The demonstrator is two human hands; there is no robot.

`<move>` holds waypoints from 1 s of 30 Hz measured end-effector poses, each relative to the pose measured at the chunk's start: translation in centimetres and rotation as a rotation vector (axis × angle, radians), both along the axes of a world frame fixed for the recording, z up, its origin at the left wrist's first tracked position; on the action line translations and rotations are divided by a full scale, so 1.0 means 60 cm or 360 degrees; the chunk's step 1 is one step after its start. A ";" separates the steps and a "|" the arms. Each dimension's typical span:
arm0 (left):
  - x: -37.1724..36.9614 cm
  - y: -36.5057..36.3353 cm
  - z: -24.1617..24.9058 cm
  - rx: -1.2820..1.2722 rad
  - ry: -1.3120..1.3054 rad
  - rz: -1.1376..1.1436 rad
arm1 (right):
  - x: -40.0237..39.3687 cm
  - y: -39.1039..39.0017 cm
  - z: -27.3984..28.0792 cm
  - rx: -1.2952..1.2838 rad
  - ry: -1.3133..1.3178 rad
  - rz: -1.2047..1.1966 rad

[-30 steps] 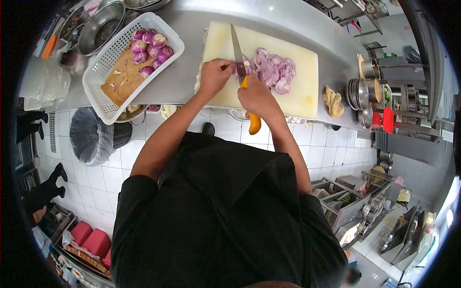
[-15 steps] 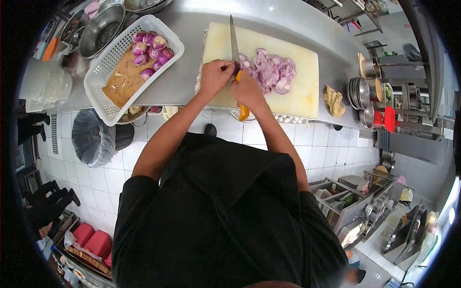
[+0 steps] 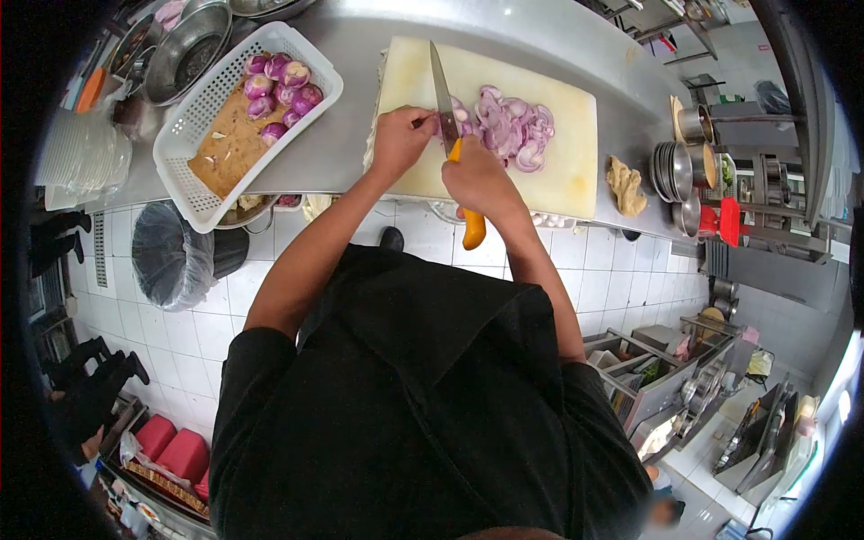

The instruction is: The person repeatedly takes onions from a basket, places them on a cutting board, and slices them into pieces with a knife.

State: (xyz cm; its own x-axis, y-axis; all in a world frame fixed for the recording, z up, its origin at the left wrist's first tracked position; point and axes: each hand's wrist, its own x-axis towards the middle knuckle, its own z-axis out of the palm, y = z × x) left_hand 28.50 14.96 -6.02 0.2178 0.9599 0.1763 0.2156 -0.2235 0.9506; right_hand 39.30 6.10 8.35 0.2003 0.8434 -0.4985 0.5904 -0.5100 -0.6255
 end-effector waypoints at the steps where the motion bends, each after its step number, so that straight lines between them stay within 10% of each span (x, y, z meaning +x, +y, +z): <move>1: 0.000 0.000 0.000 -0.0017 0.0018 0.0001 | -0.001 0.000 0.002 0.0002 0.0008 0.0005; 20: 0.008 -0.005 -0.010 -0.0044 0.0075 0.0048 | 0.001 0.022 -0.120 0.0224 0.0058 -0.0099; 23: 0.024 -0.002 -0.014 0.0164 0.0274 0.0014 | 0.072 0.020 -0.235 0.0736 -0.0355 0.0110; 30: -0.007 -0.023 0.016 0.0412 0.0267 -0.0049 | 0.056 -0.004 -0.101 0.0417 0.0089 -0.0283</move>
